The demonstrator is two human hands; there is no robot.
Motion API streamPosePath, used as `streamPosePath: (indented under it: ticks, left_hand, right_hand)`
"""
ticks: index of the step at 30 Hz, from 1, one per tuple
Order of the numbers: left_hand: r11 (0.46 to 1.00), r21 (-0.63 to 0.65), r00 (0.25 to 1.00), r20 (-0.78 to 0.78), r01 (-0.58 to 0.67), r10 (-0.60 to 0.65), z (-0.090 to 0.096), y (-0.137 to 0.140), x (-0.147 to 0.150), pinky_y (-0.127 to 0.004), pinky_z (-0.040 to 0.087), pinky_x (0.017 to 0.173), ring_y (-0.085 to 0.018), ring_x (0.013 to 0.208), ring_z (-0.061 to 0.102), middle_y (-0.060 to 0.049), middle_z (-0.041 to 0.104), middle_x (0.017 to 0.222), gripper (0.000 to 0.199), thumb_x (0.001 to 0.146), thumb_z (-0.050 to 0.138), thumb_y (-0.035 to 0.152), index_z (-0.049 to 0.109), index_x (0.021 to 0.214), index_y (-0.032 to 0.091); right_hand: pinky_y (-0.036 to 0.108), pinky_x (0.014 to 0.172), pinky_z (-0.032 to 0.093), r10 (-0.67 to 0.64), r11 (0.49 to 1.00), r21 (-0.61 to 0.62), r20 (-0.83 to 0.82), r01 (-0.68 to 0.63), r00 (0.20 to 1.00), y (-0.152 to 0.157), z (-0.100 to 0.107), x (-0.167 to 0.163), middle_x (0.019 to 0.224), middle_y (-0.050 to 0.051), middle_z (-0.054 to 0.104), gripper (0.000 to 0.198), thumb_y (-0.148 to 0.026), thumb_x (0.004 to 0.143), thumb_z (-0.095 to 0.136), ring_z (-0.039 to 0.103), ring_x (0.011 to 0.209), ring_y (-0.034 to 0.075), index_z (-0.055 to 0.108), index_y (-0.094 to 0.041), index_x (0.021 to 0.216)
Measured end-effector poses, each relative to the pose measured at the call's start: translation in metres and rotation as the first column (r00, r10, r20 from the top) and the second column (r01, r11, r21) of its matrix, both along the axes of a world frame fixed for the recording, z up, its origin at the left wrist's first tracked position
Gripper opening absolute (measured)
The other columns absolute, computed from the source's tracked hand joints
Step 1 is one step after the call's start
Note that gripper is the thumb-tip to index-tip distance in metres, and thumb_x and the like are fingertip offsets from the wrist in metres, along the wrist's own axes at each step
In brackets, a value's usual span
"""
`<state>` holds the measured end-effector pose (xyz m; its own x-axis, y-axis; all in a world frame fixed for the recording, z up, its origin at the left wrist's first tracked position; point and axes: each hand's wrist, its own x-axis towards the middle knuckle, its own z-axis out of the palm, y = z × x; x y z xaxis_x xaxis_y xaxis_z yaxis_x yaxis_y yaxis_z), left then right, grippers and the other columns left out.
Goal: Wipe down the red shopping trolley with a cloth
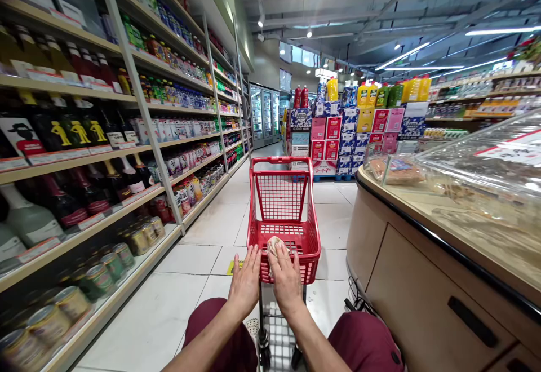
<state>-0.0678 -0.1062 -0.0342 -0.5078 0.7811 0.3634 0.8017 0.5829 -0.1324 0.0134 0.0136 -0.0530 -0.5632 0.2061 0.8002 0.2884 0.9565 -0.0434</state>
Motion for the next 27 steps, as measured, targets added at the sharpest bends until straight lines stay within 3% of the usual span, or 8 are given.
streamPosePath:
  ticks: [6, 12, 19, 24, 27]
  left_hand:
    - [0.999, 0.003, 0.999, 0.011, 0.048, -0.048, 0.002, 0.005, 0.008, -0.051, 0.014, 0.106, -0.019, 0.133, 0.008, -0.007, 0.019, 0.144, 0.072, 0.068, 0.031, 0.001, 0.013, 0.137, 0.013]
    - [0.995, -0.013, 0.994, 0.031, 0.104, -0.103, 0.001, 0.011, 0.013, -0.051, 0.014, 0.106, -0.019, 0.133, 0.010, -0.006, 0.021, 0.143, 0.069, 0.069, 0.031, 0.003, 0.018, 0.136, 0.013]
    - [0.998, -0.008, 0.997, 0.030, 0.070, -0.070, 0.000, 0.012, 0.015, -0.051, 0.012, 0.106, -0.019, 0.133, 0.007, -0.007, 0.019, 0.144, 0.072, 0.067, 0.032, 0.002, 0.017, 0.136, 0.011]
    - [0.995, -0.038, 0.996, 0.018, 0.093, -0.092, 0.001, 0.017, 0.017, -0.050, 0.014, 0.106, -0.020, 0.133, 0.007, -0.007, 0.018, 0.144, 0.073, 0.067, 0.033, 0.004, 0.015, 0.137, 0.012]
    - [0.996, -0.049, 0.997, 0.036, 0.075, -0.074, 0.006, 0.011, 0.011, -0.049, 0.013, 0.106, -0.020, 0.133, 0.008, -0.007, 0.018, 0.144, 0.070, 0.069, 0.031, 0.004, 0.015, 0.137, 0.011]
  right_hand:
    - [0.049, 0.101, 0.015, -0.187, 0.982, -0.026, -0.001, 0.187, 0.982, 0.037, -0.007, 0.039, 0.129, 0.011, 0.045, 0.051, -0.002, 0.078, 0.028, 0.041, 0.119, 0.022, 0.049, -0.023, 0.120]
    - [0.045, 0.103, 0.015, -0.014, 1.000, 0.002, 0.021, 0.014, 1.000, 0.010, -0.002, 0.008, 0.127, 0.009, 0.048, 0.047, -0.004, 0.077, 0.034, 0.042, 0.119, 0.021, 0.053, -0.023, 0.115]
    - [0.050, 0.101, 0.016, -0.223, 0.972, -0.068, 0.002, 0.223, 0.975, 0.048, -0.006, 0.046, 0.129, 0.010, 0.046, 0.050, -0.003, 0.079, 0.027, 0.041, 0.119, 0.022, 0.051, -0.022, 0.118]
    - [0.043, 0.103, 0.014, -0.080, 0.996, -0.044, 0.036, 0.082, 0.996, 0.015, 0.002, 0.020, 0.128, 0.008, 0.047, 0.047, -0.003, 0.078, 0.033, 0.041, 0.119, 0.020, 0.055, -0.023, 0.115]
    - [0.043, 0.103, 0.013, -0.103, 0.992, -0.063, 0.063, 0.107, 0.993, 0.022, 0.004, 0.028, 0.129, 0.007, 0.046, 0.050, -0.002, 0.078, 0.032, 0.041, 0.120, 0.019, 0.052, -0.025, 0.117]
